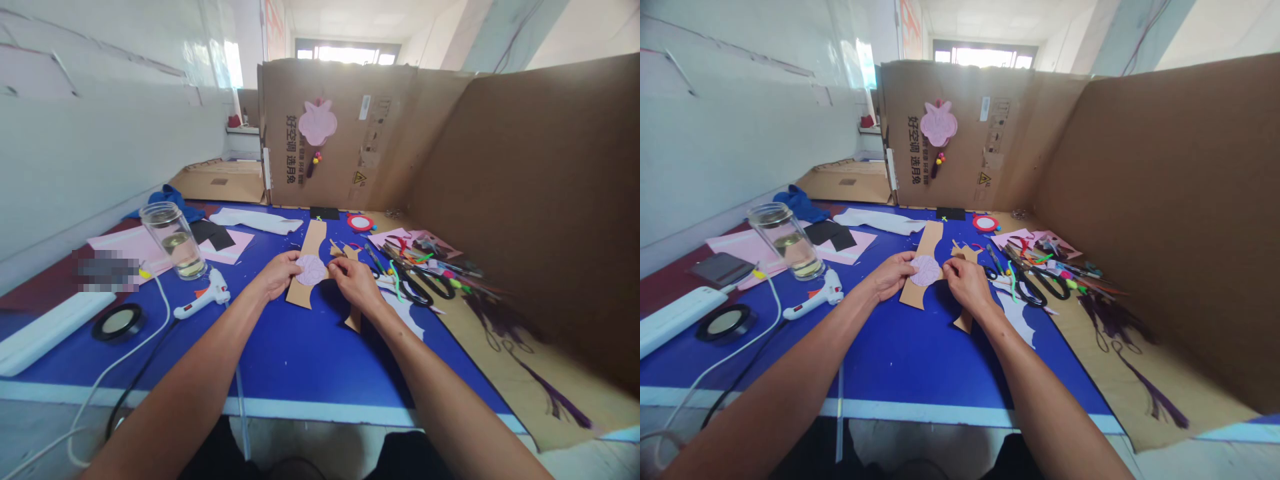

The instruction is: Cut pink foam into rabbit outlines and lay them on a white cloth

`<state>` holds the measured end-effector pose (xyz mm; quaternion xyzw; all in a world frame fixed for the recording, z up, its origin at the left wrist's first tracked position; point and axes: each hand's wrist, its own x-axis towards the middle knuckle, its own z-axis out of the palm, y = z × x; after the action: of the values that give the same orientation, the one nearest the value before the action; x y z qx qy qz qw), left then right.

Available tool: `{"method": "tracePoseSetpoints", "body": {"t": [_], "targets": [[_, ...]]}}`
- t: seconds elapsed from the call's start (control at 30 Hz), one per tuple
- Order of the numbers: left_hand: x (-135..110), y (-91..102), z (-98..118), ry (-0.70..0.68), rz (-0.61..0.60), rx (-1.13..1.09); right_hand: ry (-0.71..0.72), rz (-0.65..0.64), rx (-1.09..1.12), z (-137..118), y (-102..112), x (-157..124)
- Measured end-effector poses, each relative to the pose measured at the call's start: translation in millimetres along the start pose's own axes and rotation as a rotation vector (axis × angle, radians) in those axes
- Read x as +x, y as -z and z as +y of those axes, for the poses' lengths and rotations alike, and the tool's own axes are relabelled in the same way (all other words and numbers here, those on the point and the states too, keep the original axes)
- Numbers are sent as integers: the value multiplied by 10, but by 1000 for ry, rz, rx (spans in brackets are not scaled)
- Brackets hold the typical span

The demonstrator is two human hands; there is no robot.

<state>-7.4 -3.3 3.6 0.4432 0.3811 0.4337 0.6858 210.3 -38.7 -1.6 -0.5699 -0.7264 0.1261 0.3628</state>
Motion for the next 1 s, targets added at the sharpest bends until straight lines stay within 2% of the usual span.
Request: {"method": "tracePoseSetpoints", "body": {"t": [0.4, 0.57, 0.77, 1.0], "targets": [[-8, -10, -5, 8, -5, -2, -32, -67, 66, -66, 9, -4], [-9, -19, 4, 12, -29, -16, -47, -53, 51, -51, -5, -5], [17, -4, 15, 8, 22, -58, -57, -28, 53, -48, 1, -6], [-33, -39, 36, 41, 12, 13, -48, -40, 49, -33, -3, 0]]}}
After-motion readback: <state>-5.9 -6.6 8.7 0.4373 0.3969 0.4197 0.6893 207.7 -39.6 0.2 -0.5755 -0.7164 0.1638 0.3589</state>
